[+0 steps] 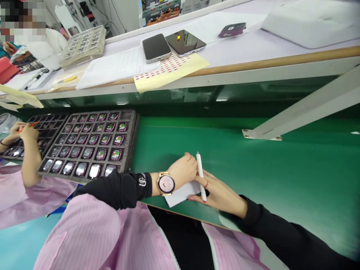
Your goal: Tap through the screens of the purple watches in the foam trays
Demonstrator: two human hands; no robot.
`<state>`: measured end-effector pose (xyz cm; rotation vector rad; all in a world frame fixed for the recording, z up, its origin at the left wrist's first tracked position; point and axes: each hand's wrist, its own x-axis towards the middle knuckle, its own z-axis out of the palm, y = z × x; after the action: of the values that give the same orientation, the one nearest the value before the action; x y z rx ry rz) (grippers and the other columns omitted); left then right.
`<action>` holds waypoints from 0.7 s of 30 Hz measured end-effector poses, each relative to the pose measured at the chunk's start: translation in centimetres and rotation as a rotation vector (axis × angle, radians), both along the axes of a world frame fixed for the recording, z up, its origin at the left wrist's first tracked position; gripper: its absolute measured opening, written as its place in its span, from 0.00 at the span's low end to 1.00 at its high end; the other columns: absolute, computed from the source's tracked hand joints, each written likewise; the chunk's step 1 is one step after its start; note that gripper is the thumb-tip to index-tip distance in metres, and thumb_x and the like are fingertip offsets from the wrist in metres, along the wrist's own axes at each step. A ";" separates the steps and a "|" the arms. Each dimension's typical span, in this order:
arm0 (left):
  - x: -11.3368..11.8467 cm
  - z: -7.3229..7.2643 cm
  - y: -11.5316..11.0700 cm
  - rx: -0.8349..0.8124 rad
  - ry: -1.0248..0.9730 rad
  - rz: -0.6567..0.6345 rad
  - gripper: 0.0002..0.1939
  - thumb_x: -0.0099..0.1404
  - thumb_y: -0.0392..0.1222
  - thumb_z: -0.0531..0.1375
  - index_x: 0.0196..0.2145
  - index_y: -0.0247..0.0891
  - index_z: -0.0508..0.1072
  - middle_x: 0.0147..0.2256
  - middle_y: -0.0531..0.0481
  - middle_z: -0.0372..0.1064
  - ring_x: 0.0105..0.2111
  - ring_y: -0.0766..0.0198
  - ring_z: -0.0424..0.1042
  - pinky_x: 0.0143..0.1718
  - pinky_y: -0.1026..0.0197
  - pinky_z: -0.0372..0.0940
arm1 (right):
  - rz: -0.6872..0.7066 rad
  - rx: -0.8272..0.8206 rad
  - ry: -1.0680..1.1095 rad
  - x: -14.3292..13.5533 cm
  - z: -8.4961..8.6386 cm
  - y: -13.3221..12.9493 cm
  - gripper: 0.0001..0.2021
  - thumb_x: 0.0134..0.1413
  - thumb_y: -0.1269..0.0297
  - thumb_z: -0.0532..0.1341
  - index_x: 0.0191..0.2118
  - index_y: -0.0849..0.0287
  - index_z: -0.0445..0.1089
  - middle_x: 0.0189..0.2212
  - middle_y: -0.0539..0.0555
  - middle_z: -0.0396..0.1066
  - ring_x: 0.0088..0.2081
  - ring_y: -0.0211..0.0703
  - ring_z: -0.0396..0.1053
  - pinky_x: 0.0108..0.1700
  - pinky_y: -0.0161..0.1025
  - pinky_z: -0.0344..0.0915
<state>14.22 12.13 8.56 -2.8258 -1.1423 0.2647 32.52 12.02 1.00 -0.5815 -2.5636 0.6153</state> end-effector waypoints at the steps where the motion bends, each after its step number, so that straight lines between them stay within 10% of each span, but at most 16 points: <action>1: -0.1 0.2 0.1 0.006 0.012 0.019 0.13 0.69 0.31 0.56 0.46 0.34 0.79 0.45 0.37 0.76 0.51 0.48 0.70 0.56 0.50 0.61 | -0.008 -0.002 -0.007 -0.3 0.0 0.2 0.28 0.59 0.54 0.71 0.60 0.59 0.65 0.54 0.66 0.71 0.58 0.66 0.67 0.56 0.58 0.72; 11: -0.7 -0.6 -3.1 0.034 -0.044 0.323 0.20 0.73 0.36 0.52 0.58 0.22 0.68 0.49 0.33 0.73 0.48 0.51 0.73 0.50 0.53 0.68 | -0.151 0.021 0.123 -0.3 -0.9 3.0 0.23 0.70 0.51 0.60 0.60 0.63 0.65 0.62 0.70 0.62 0.65 0.64 0.59 0.63 0.65 0.62; 17: -3.0 -4.6 -5.8 0.050 -0.349 0.444 0.23 0.74 0.45 0.54 0.62 0.32 0.66 0.64 0.39 0.63 0.64 0.53 0.64 0.62 0.53 0.65 | -0.263 -0.361 0.392 -0.9 1.7 4.3 0.23 0.65 0.39 0.62 0.30 0.54 0.75 0.36 0.59 0.79 0.49 0.66 0.74 0.61 0.66 0.62; 21: -2.7 -6.2 -6.0 0.056 -0.497 0.489 0.21 0.75 0.44 0.52 0.61 0.32 0.67 0.64 0.39 0.63 0.65 0.54 0.63 0.64 0.50 0.65 | -0.317 -0.560 0.482 -4.2 3.6 5.0 0.32 0.72 0.36 0.44 0.40 0.55 0.76 0.33 0.59 0.78 0.43 0.58 0.77 0.54 0.57 0.70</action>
<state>11.56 6.12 2.38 -2.5845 -1.8916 -0.4660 28.33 17.02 4.62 -0.8713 -1.7952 1.1974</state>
